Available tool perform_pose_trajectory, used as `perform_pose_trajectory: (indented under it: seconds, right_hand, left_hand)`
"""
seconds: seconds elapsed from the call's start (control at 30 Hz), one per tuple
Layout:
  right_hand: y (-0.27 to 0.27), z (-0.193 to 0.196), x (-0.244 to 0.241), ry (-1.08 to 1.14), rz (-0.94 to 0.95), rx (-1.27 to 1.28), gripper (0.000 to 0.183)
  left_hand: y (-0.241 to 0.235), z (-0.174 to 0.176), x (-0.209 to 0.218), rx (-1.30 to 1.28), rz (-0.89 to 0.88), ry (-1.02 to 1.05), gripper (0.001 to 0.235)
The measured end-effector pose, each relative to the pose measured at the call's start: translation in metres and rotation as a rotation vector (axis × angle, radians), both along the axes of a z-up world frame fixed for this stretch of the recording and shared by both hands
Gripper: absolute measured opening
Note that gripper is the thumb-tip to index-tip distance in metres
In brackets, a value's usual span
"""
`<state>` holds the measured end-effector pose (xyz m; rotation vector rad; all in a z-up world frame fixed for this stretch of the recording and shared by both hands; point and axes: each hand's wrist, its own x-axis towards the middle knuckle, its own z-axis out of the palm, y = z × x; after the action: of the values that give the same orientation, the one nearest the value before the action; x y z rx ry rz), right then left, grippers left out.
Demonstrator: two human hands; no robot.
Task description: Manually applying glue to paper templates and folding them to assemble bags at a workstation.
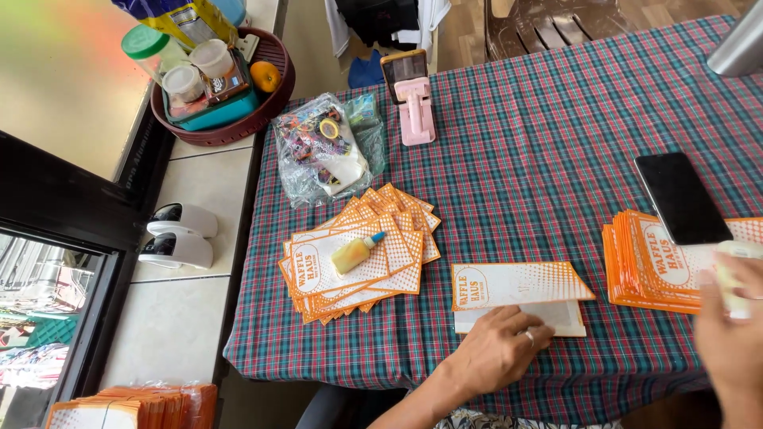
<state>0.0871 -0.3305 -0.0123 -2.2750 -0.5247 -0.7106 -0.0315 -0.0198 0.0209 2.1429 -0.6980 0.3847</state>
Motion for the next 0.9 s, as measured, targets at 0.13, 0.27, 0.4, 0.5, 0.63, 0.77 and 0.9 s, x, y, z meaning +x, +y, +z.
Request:
perform_pose_trajectory:
  seconds: [0.13, 0.27, 0.4, 0.5, 0.63, 0.77, 0.9]
  right_hand:
    - [0.06, 0.048, -0.025, -0.149, 0.042, -0.131, 0.02]
    - [0.085, 0.051, -0.034, -0.086, 0.274, -0.127, 0.023]
    - [0.103, 0.063, -0.049, -0.064, 0.462, -0.109, 0.018]
    - [0.091, 0.048, -0.052, -0.013, 0.548, -0.114, 0.018]
    - [0.083, 0.043, -0.057, -0.059, 0.564, -0.138, 0.021]
    - [0.081, 0.038, -0.058, -0.116, 0.606, -0.194, 0.021]
    - [0.088, 0.047, -0.056, -0.158, 0.633, -0.274, 0.026]
  left_hand:
    - [0.005, -0.017, -0.025, 0.012, 0.015, -0.043, 0.016]
    - [0.013, -0.021, -0.036, -0.023, 0.049, 0.012, 0.015]
    - [0.018, -0.012, -0.04, -0.049, 0.045, -0.04, 0.01]
    - [0.031, -0.003, -0.045, -0.11, 0.116, -0.073, 0.006]
    - [0.052, -0.006, -0.051, -0.097, 0.318, -0.086, 0.006]
    - [0.069, -0.015, -0.055, -0.007, 0.515, -0.129, 0.013]
    - [0.072, -0.023, -0.056, 0.065, 0.452, -0.131, 0.02]
